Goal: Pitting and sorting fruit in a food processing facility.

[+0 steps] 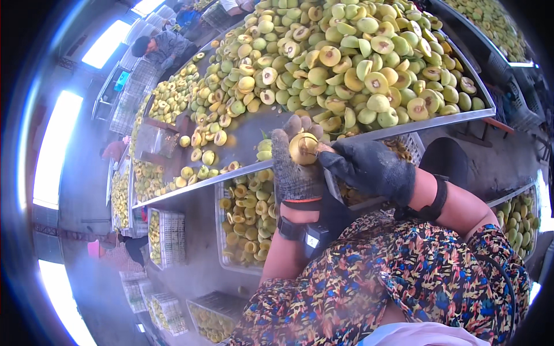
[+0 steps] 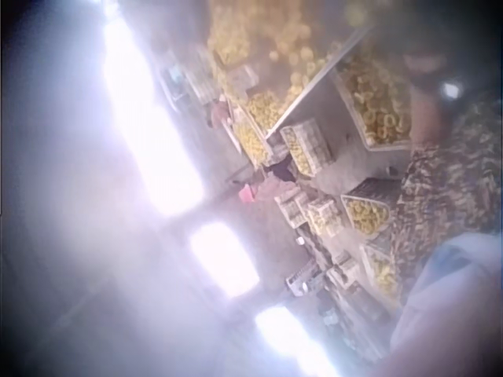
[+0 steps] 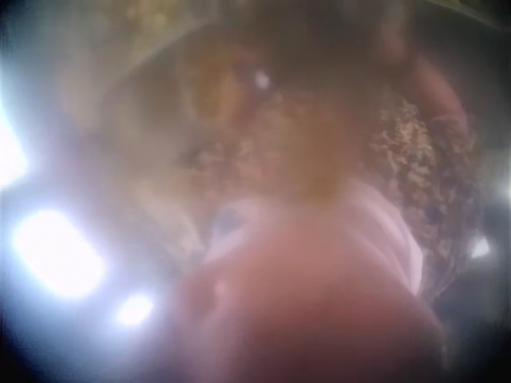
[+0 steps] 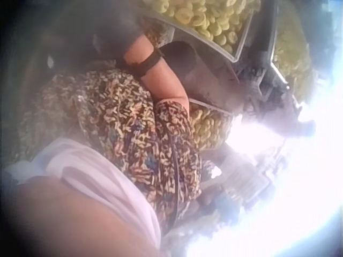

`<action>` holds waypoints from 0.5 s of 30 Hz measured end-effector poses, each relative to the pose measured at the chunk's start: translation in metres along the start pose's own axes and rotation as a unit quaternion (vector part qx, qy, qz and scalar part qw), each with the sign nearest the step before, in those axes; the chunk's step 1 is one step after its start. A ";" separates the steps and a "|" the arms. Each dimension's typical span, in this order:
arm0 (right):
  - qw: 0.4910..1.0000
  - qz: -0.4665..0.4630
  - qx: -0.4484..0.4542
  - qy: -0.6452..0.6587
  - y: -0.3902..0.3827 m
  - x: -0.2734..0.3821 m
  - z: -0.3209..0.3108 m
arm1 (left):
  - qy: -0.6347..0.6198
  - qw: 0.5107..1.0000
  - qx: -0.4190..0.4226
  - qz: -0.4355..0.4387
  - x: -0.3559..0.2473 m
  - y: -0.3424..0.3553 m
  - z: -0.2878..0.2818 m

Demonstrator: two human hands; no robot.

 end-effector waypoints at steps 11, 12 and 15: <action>0.945 0.096 0.075 0.305 -0.012 -0.016 0.031 | 0.280 0.952 0.005 0.126 -0.018 -0.029 0.014; 0.908 0.150 0.127 0.369 -0.015 -0.011 0.030 | 0.185 0.980 -0.019 0.067 -0.019 -0.033 0.020; 0.899 0.176 0.140 0.377 -0.016 0.013 0.022 | 0.081 0.995 -0.052 0.021 -0.016 -0.035 0.027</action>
Point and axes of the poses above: each hand's wrist, its own y-axis towards the middle knuckle, its own z-axis out of the palm, x = y × z, the point moved 5 cm from there along y, towards the middle knuckle, and after that the axes turned 9 degrees about -z, right-handed, at the moved point
